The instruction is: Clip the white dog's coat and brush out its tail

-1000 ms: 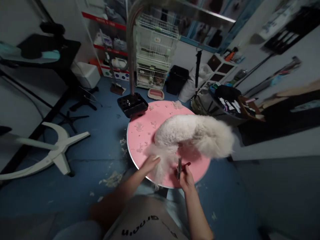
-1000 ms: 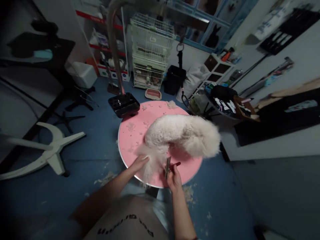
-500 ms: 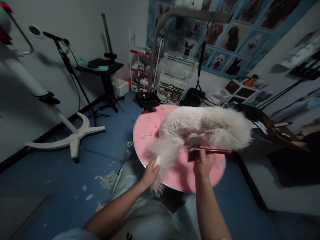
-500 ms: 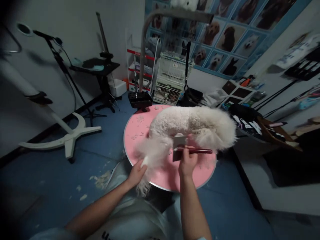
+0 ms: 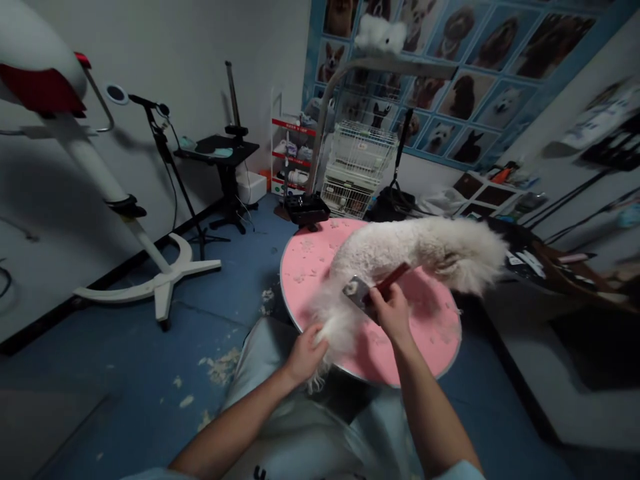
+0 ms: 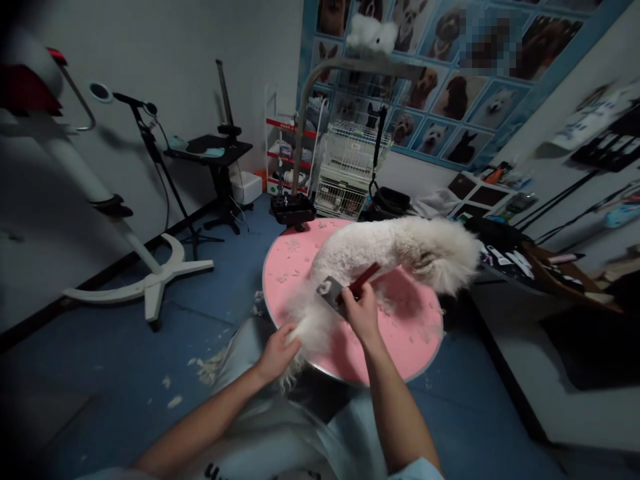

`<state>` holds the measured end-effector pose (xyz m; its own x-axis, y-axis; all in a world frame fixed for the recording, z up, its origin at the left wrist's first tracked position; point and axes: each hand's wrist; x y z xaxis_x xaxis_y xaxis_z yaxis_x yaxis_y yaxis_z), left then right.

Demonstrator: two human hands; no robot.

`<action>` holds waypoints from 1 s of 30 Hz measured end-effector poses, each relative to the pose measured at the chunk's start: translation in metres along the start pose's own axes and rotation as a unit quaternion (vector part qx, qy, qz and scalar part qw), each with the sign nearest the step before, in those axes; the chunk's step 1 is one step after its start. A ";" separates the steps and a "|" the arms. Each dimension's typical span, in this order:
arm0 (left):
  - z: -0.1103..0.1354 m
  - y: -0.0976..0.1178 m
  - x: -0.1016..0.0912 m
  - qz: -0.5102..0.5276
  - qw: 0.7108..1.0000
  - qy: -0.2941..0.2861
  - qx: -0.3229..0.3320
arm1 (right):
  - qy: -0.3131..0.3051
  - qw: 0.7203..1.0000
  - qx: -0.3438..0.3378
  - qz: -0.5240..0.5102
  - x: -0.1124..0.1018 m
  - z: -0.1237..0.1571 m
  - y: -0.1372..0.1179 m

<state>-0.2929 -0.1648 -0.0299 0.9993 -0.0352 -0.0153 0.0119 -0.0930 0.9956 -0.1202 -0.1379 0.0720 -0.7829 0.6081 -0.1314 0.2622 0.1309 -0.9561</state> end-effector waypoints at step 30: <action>-0.021 -0.023 -0.011 0.059 0.995 -0.057 -0.050 | 0.071 0.997 0.014 0.002 -0.006 -0.007 0.001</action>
<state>-0.3032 -0.1413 -0.0508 0.9835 -0.1524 0.0978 -0.0962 0.0173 0.9952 -0.1107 -0.1360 0.0736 -0.6937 0.7136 -0.0981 0.2473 0.1080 -0.9629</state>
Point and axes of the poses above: each hand's wrist, its own z-axis away from the middle knuckle, its own x-axis out of the palm, y = z × x, and after that the axes turned 12 degrees about y, right-handed
